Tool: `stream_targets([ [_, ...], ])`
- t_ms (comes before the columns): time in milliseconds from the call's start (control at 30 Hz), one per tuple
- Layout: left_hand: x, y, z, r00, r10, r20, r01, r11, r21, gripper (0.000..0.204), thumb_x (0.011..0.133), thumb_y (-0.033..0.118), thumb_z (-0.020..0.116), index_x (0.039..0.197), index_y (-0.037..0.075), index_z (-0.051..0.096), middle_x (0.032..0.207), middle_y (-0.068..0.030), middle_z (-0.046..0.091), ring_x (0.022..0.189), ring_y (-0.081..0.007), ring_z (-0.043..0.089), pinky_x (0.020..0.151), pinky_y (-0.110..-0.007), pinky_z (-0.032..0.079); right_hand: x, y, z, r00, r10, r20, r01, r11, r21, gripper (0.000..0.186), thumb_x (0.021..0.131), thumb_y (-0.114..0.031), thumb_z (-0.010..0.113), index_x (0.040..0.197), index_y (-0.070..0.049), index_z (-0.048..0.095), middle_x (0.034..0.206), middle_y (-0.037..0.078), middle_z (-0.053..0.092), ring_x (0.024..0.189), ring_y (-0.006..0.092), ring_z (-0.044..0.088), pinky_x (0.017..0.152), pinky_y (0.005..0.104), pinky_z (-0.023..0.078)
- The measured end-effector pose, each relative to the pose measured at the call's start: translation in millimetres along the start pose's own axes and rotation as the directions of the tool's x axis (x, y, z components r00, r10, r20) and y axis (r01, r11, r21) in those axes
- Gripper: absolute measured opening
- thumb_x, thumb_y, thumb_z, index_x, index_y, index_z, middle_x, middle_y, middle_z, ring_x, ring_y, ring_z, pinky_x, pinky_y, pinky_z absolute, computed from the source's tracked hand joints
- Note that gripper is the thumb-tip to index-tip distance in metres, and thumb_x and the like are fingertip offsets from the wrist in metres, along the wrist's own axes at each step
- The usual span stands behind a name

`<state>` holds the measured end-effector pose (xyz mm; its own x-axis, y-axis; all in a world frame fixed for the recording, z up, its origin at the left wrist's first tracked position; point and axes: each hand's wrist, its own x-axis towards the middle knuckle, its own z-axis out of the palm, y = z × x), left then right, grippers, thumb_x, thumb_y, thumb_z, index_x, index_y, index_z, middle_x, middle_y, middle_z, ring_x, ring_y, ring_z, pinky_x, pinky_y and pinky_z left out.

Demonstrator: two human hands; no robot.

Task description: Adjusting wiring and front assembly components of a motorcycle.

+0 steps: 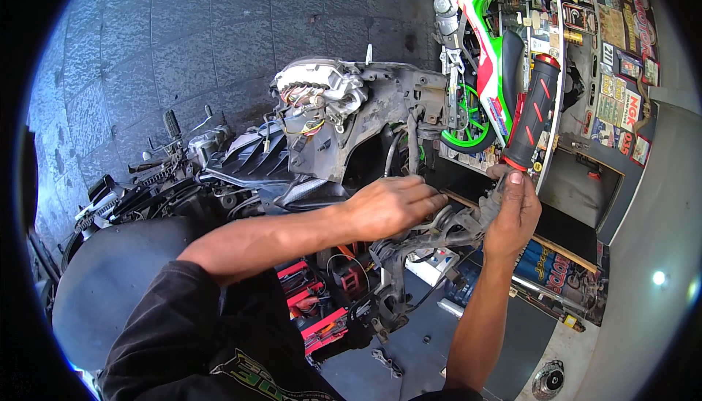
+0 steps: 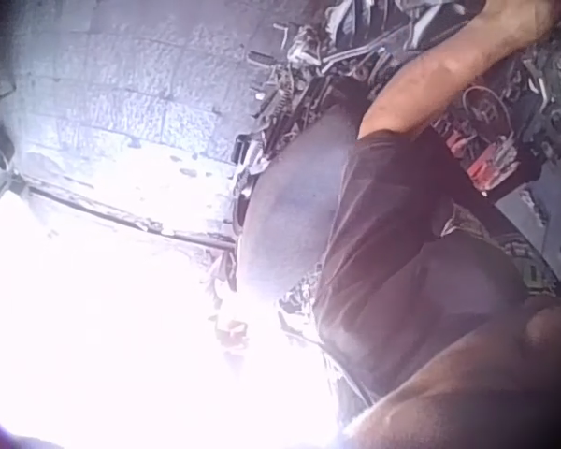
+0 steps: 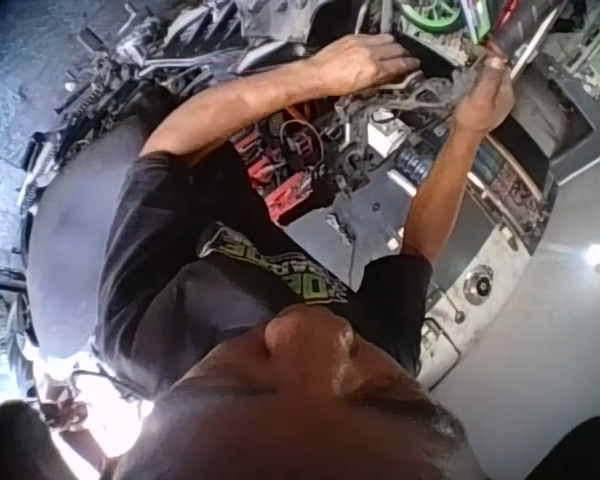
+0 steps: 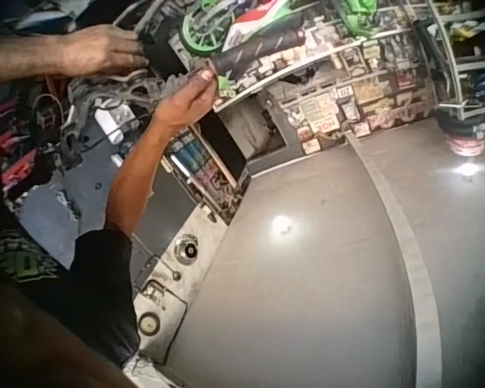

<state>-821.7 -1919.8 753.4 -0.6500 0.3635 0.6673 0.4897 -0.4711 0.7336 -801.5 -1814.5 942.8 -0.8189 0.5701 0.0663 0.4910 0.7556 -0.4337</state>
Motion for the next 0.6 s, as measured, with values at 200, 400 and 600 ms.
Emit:
stream_targets([
  [200, -72.6, 53.6, -12.5, 0.516, -0.844, 0.148, 0.769, 0.381, -0.513, 0.02, 0.096, 0.012, 0.056, 0.106, -0.003, 0.064, 0.092, -0.0138, 0.067, 0.085, -0.0181, 0.064, 0.075, -0.033, 0.051, -0.7, -5.9, 4.7, 0.997, -0.062, -0.054, 0.061, 0.998, -0.029, 0.041, 0.101, -0.032, 0.047, 0.095, 0.003, 0.066, 0.083, 0.002, 0.062, 0.075, 0.0086, 0.047, 0.07, 0.026, 0.037],
  [400, -72.8, 87.7, -12.9, 0.673, -0.732, 0.106, 0.733, 0.641, -0.23, 0.048, 0.081, 0.022, 0.073, 0.117, -0.006, 0.058, 0.108, -0.0205, 0.062, 0.102, -0.0351, 0.062, 0.088, -0.04, 0.049, -2.0, -4.1, 5.4, 0.998, -0.04, -0.057, 0.035, 0.995, -0.09, 0.042, 0.1, -0.035, 0.049, 0.093, 0.002, 0.068, 0.078, 0.002, 0.06, 0.071, 0.0101, 0.047, 0.067, 0.0282, 0.038],
  [600, -70.6, 91.2, 7.8, 0.672, -0.74, -0.002, 0.719, 0.654, -0.235, 0.041, 0.082, 0.017, 0.072, 0.116, -0.003, 0.062, 0.097, -0.0171, 0.066, 0.083, -0.0237, 0.067, 0.071, -0.035, 0.053, 1.0, -9.7, -0.2, 0.991, -0.037, -0.127, 0.002, 0.965, -0.263, 0.047, 0.097, -0.043, 0.051, 0.099, 0.0, 0.068, 0.088, 0.018, 0.067, 0.086, 0.0346, 0.062, 0.083, 0.0411, 0.045],
])
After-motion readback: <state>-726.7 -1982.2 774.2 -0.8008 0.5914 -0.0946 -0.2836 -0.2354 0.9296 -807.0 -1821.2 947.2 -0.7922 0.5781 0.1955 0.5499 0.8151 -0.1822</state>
